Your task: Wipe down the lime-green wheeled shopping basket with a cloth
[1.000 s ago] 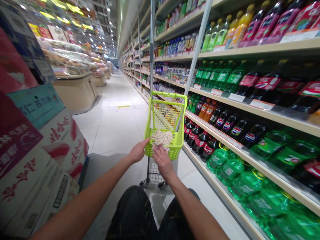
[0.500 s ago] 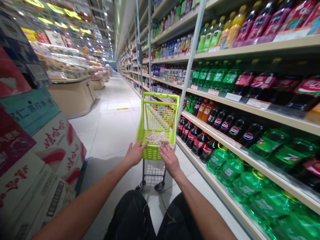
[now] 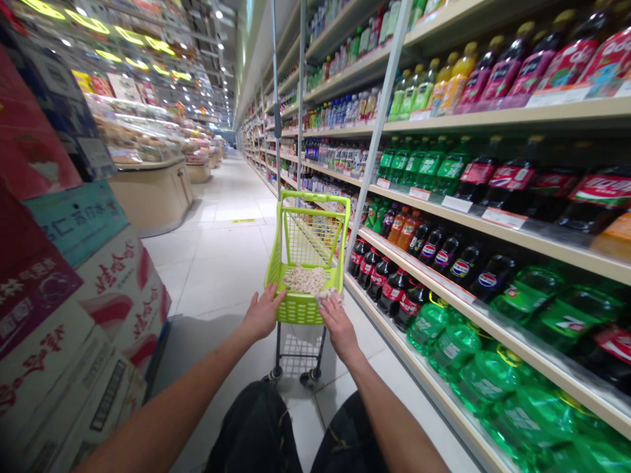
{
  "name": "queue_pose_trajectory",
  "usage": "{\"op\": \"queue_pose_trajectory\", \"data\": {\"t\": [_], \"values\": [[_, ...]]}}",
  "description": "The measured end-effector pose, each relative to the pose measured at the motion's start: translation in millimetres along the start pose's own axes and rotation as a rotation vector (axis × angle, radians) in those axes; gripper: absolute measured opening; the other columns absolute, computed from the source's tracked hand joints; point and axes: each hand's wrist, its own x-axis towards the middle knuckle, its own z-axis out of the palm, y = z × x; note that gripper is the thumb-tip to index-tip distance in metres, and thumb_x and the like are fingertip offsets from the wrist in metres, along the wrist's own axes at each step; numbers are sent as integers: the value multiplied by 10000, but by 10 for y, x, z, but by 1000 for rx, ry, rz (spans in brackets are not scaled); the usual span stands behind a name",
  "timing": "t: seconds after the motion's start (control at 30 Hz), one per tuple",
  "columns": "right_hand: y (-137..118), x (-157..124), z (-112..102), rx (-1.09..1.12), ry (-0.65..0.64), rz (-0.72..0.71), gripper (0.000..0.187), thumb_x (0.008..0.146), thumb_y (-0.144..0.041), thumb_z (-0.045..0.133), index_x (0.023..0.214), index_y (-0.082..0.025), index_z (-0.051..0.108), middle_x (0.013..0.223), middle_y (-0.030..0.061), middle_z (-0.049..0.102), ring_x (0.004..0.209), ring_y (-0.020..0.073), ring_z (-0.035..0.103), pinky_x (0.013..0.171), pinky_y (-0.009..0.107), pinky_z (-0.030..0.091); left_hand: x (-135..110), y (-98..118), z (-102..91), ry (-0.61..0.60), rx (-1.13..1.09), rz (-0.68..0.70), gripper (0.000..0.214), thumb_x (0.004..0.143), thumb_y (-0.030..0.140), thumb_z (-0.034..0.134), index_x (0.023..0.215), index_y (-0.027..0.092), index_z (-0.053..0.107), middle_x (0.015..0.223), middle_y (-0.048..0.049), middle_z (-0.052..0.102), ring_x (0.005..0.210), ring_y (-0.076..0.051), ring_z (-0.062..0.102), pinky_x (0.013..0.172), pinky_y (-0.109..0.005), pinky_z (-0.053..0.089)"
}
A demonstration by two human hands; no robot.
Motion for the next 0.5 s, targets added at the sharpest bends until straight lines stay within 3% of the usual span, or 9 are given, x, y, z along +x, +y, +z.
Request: {"op": "queue_pose_trajectory", "data": {"t": [0.17, 0.33, 0.43, 0.5], "values": [[-39, -210, 8, 17, -70, -8, 367, 827, -65, 368, 1092, -199, 584, 1167, 82, 579, 1233, 167, 374, 976, 399, 398, -20, 2, 34, 13, -1, 5, 601, 761, 48, 324, 1333, 226, 274, 1442, -104, 211, 1329, -226, 144, 1046, -470, 189], [21, 141, -156, -39, 116, 277, 433, 754, -44, 377, 1112, -197, 565, 1256, 78, 502, 1257, 196, 336, 1028, 466, 304, -31, -4, 79, 57, -54, -29, 597, 760, 53, 301, 1346, 150, 241, 1450, -124, 161, 1335, -225, 119, 1053, -494, 166], [-151, 343, 109, -8, 30, 365, 474, 700, -9, 374, 1089, -187, 577, 1227, 90, 526, 1240, 215, 361, 1022, 502, 283, -32, -35, 134, 77, -89, -109, 590, 756, 48, 287, 1342, 73, 225, 1447, -146, 149, 1334, -229, 123, 1056, -475, 187], [-379, 436, 391, 63, -95, 286, 509, 681, 17, 374, 1108, -183, 566, 1225, 93, 529, 1235, 213, 370, 1019, 488, 289, -30, -79, 173, 90, -113, -99, 586, 749, 43, 295, 1332, 55, 241, 1440, -149, 177, 1329, -218, 146, 1056, -430, 217]]}}
